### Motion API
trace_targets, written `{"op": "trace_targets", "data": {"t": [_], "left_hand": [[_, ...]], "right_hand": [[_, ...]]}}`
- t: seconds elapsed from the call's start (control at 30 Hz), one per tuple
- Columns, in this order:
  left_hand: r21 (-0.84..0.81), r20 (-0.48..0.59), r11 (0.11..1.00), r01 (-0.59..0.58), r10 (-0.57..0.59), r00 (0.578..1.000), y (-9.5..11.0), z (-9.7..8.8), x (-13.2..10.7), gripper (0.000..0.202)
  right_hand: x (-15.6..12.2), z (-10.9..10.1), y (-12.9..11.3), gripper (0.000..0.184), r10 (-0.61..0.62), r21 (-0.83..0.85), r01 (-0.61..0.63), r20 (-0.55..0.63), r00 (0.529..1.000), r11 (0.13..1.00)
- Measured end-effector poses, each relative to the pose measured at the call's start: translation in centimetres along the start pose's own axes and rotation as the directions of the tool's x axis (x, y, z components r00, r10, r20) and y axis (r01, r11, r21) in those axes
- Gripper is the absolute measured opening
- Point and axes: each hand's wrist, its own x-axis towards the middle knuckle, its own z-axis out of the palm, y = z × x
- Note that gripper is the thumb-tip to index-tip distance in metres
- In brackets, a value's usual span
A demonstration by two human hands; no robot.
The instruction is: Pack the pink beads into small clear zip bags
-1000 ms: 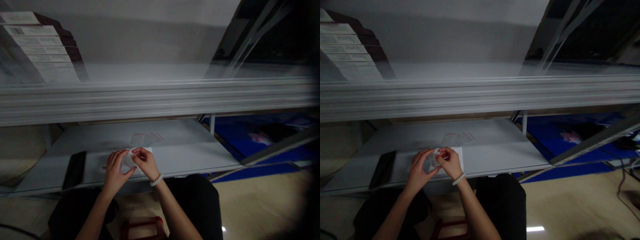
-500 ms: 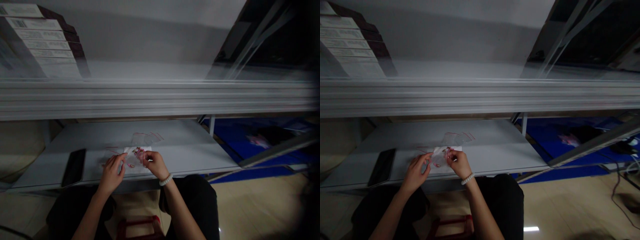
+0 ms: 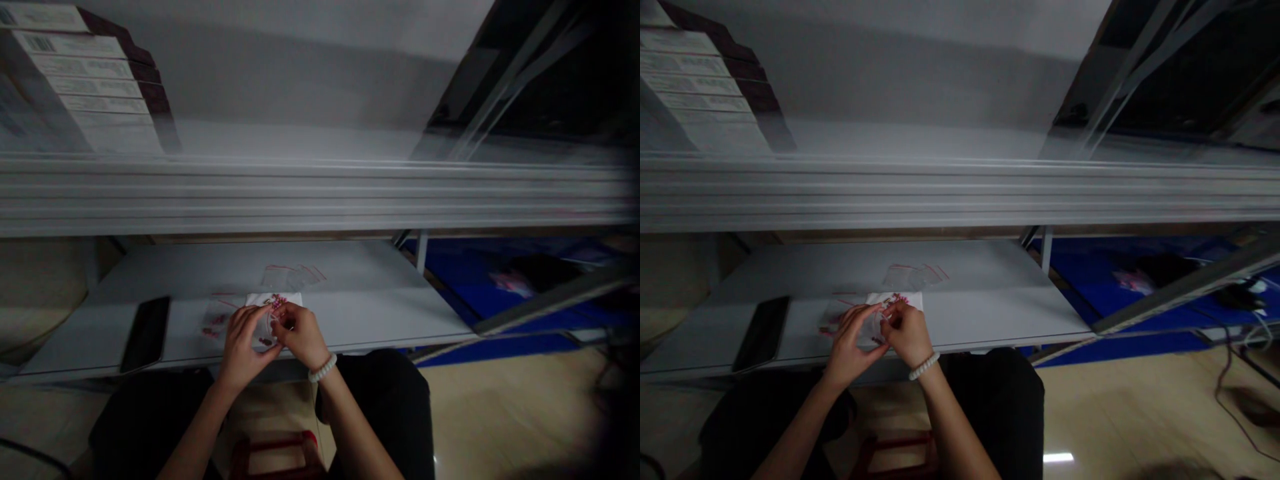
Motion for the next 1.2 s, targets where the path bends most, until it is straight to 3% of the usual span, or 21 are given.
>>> {"op": "trace_targets", "data": {"t": [0.17,0.43,0.57,0.67,0.83,0.97,1.2], "left_hand": [[-0.242,0.108,0.963,0.117,-0.093,0.99,-0.4,-0.2,0.0,0.063],[-0.395,0.168,0.906,0.151,-0.09,0.982,-1.0,0.0,0.1,0.049],[-0.494,0.19,0.846,0.201,-0.12,0.974,-1.4,0.2,-0.2,0.046],[-0.612,0.185,0.744,0.27,-0.198,0.963,-2.2,0.6,-0.5,0.045],[-0.676,0.206,0.642,0.362,-0.308,0.929,-4.2,0.2,-0.3,0.049],[-0.726,0.247,0.528,0.441,-0.399,0.883,-5.3,0.1,0.8,0.047],[-0.851,0.155,0.356,0.386,-0.532,0.833,-4.5,2.1,1.9,0.054]], "right_hand": [[-0.2,-0.5,-0.6,0.016,0.019,-0.153,-0.024,-0.036,0.999,0.988],[-0.3,-0.6,-1.0,0.021,0.024,-0.244,-0.025,-0.006,1.0,0.969],[-0.3,-1.2,-1.0,0.021,0.008,-0.128,-0.001,0.052,0.999,0.992],[-0.3,-1.8,-0.6,0.026,0.001,0.012,-0.002,0.066,0.998,1.0],[1.0,-2.5,2.3,0.04,0.038,0.136,-0.022,-0.117,0.992,0.99],[3.0,-1.5,6.2,0.042,0.083,0.226,-0.016,-0.291,0.953,0.974],[4.9,0.9,9.3,0.04,0.103,0.293,0.026,-0.416,0.904,0.956]]}}
